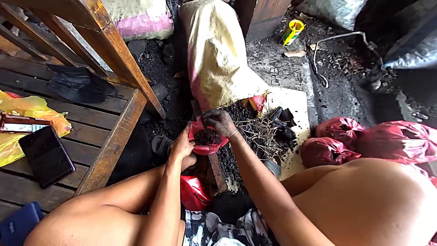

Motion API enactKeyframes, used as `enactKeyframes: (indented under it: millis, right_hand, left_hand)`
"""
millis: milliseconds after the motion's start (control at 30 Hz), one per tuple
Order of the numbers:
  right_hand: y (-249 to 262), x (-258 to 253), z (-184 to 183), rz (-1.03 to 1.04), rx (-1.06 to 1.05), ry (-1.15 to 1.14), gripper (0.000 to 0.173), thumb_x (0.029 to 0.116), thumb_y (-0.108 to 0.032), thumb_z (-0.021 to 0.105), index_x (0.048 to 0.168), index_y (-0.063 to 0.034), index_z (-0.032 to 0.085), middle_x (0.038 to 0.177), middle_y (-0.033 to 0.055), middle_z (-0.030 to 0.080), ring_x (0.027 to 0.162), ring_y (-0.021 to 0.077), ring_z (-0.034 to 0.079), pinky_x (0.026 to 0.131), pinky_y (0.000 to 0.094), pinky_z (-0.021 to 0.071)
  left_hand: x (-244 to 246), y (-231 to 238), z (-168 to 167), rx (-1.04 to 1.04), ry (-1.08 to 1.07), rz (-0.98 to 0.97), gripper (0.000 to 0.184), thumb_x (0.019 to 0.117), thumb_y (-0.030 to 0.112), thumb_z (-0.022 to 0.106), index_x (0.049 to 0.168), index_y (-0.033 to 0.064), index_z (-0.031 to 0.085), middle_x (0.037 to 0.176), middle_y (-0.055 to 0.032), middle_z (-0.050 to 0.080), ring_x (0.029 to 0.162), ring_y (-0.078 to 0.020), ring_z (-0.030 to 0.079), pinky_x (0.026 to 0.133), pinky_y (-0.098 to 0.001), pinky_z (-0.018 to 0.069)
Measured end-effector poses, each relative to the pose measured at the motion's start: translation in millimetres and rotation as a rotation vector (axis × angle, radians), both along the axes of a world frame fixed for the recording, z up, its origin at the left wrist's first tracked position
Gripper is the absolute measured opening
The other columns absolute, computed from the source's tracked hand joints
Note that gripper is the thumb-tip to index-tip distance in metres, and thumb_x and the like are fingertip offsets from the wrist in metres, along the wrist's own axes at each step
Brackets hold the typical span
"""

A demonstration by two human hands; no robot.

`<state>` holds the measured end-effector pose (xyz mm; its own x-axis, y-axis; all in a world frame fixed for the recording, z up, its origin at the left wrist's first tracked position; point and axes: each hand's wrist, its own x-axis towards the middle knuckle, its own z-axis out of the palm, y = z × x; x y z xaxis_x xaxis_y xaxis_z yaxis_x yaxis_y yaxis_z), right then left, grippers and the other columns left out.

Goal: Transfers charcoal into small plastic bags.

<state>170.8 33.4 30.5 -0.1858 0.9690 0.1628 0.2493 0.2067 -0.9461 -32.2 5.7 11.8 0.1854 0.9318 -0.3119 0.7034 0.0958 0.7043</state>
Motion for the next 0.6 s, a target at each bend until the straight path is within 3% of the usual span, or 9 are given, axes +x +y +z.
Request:
enactKeyframes:
  millis: [200,300,467,600]
  right_hand:
    - [-9,-12,-11,0.219,0.092,-0.169,0.012,0.0899,-0.005,0.072,0.099,-0.0051,0.079,0.113,0.0108,0.075,0.110,0.0216,0.070,0.100,0.0456,0.0561]
    - [-9,1,-7,0.269,0.081,-0.201,0.014,0.0910,-0.009,0.073,0.103,-0.0063,0.080,0.123,0.0144,0.073,0.120,0.0259,0.066,0.106,0.0477,0.0523]
    - [2,76,7,-0.141,-0.046,-0.202,0.018,0.0964,-0.010,0.068,0.111,-0.0026,0.075,0.107,0.0097,0.076,0.096,0.0164,0.073,0.093,0.0411,0.0598]
    - [-7,140,-13,-0.302,-0.419,-0.332,0.027,0.1026,-0.021,0.060,0.114,0.0001,0.071,0.103,0.0168,0.073,0.094,0.0271,0.071,0.090,0.0522,0.0566]
  left_hand:
    - [-2,1,-3,0.000,-0.012,0.009,0.091,0.0877,0.002,0.071,0.164,0.0106,0.022,0.153,-0.0216,0.048,0.142,-0.0348,0.048,0.118,-0.0544,0.0377]
    - [-4,2,-5,0.004,-0.024,0.020,0.091,0.0878,0.002,0.072,0.164,0.0132,0.023,0.154,-0.0208,0.048,0.141,-0.0360,0.048,0.116,-0.0576,0.0388]
    - [2,-7,-7,0.010,-0.032,0.042,0.091,0.0868,0.000,0.074,0.163,0.0175,0.028,0.151,-0.0221,0.051,0.138,-0.0412,0.051,0.111,-0.0667,0.0405]
    - [5,-6,-12,0.029,-0.014,0.044,0.092,0.0853,-0.001,0.073,0.163,0.0184,0.028,0.150,-0.0227,0.052,0.137,-0.0428,0.051,0.109,-0.0691,0.0403]
